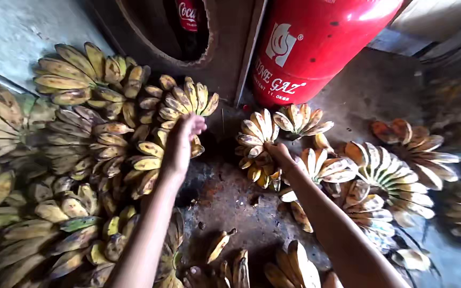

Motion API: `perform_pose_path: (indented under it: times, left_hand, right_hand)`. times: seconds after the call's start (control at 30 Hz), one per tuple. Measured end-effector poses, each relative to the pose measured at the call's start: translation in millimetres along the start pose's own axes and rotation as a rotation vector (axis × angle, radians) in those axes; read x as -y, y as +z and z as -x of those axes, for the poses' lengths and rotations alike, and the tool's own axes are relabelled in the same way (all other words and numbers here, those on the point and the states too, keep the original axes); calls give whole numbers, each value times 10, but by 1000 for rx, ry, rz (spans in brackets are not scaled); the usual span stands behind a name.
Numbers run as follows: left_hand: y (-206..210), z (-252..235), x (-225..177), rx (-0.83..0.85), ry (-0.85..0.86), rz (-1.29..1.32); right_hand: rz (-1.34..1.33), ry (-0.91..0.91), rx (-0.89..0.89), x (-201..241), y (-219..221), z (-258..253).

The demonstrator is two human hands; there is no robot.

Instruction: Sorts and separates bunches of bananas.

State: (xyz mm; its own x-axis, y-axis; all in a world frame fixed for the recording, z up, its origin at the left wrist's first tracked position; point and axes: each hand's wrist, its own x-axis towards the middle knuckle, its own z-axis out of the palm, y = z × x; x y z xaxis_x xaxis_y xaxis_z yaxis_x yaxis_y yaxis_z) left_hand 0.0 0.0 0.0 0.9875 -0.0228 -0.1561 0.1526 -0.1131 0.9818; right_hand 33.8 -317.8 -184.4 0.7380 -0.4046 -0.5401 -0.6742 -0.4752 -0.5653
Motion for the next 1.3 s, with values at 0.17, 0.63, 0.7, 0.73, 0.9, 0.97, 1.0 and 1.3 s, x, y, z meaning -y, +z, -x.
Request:
perform_pose_path:
  times: [0.17, 0.63, 0.7, 0.73, 0.9, 0.97, 1.0, 1.3]
  left_hand:
    - [756, -47, 1294, 223, -495, 23]
    - [1006, -131, 1207, -267, -148, -113]
    - [903, -250, 1121, -330, 70, -264]
    - [856, -325, 1089, -332, 145, -298]
    - [720, -686, 1245, -362, 133, -389]
    - [675, -831, 1342, -370, 197, -467]
    - [672, -889, 1380, -365, 233, -489]
    - [178, -455, 1203, -426, 326, -491]
  right_hand:
    - [-292, -124, -98, -138, 110, 66]
    - [-921, -380, -61, 422, 712, 449]
    - [-1069, -333, 102, 591, 904, 296]
    - [-1114, -320, 183, 677, 990, 227]
    - [-419, -375, 228, 1029, 1023, -6]
    - [-43, -439, 189, 1131, 892, -38]
    - [36, -456, 181, 1150, 821, -13]
    - [-646, 158, -560, 187, -633, -278]
